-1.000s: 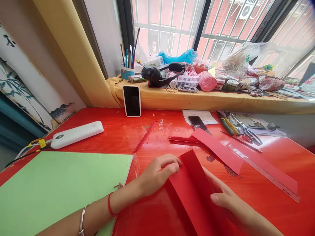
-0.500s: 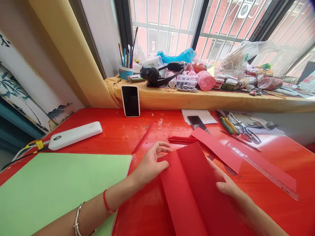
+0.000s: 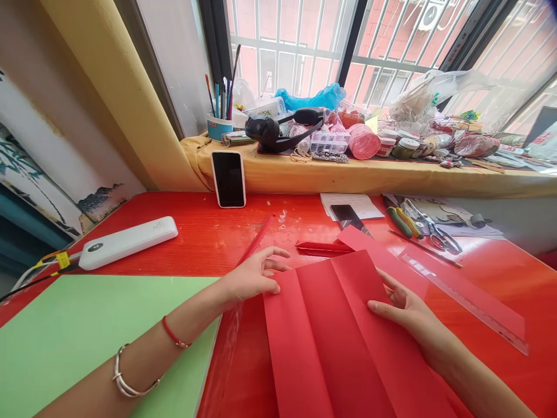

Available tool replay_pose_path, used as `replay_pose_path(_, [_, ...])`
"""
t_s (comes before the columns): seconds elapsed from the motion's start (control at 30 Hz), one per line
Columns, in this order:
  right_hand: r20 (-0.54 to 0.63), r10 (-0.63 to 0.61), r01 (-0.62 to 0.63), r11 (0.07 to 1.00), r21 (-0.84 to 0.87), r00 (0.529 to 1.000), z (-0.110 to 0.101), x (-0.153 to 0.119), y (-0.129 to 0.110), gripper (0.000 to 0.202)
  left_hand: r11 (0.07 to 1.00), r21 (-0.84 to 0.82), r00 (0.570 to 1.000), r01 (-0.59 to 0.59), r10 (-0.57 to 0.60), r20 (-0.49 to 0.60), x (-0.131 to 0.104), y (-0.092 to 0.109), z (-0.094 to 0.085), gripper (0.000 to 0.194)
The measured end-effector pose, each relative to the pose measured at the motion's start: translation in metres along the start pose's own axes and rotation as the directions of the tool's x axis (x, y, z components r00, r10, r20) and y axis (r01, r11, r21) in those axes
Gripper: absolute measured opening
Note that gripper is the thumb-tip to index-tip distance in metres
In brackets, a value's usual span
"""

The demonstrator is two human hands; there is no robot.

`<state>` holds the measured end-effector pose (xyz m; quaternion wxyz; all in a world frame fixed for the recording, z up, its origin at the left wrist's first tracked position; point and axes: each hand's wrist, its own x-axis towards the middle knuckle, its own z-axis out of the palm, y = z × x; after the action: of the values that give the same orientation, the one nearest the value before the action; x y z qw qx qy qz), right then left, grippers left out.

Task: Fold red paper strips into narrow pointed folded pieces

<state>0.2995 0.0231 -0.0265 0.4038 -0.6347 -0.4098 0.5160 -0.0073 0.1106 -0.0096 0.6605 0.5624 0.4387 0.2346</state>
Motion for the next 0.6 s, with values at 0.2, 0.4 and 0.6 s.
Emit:
replay_pose_path(0.2, [0.016, -0.143, 0.144, 0.985, -0.093, 0.99, -0.003, 0.016, 0.013, 0.095, 0.996, 0.089, 0.987, 0.001, -0.015, 0.161, -0.008, 0.01, -0.004, 0.072])
replay_pose_path(0.4, [0.021, -0.465, 0.413, 0.765, -0.495, 0.885, 0.003, 0.016, 0.015, 0.077, 0.99, 0.114, 0.969, 0.078, -0.102, 0.224, -0.011, 0.017, 0.004, 0.049])
replay_pose_path(0.6, [0.281, -0.539, 0.607, 0.685, -0.403, 0.794, -0.015, -0.012, -0.007, 0.048, 0.99, -0.096, 0.995, 0.102, -0.102, -0.002, -0.015, 0.026, 0.007, 0.048])
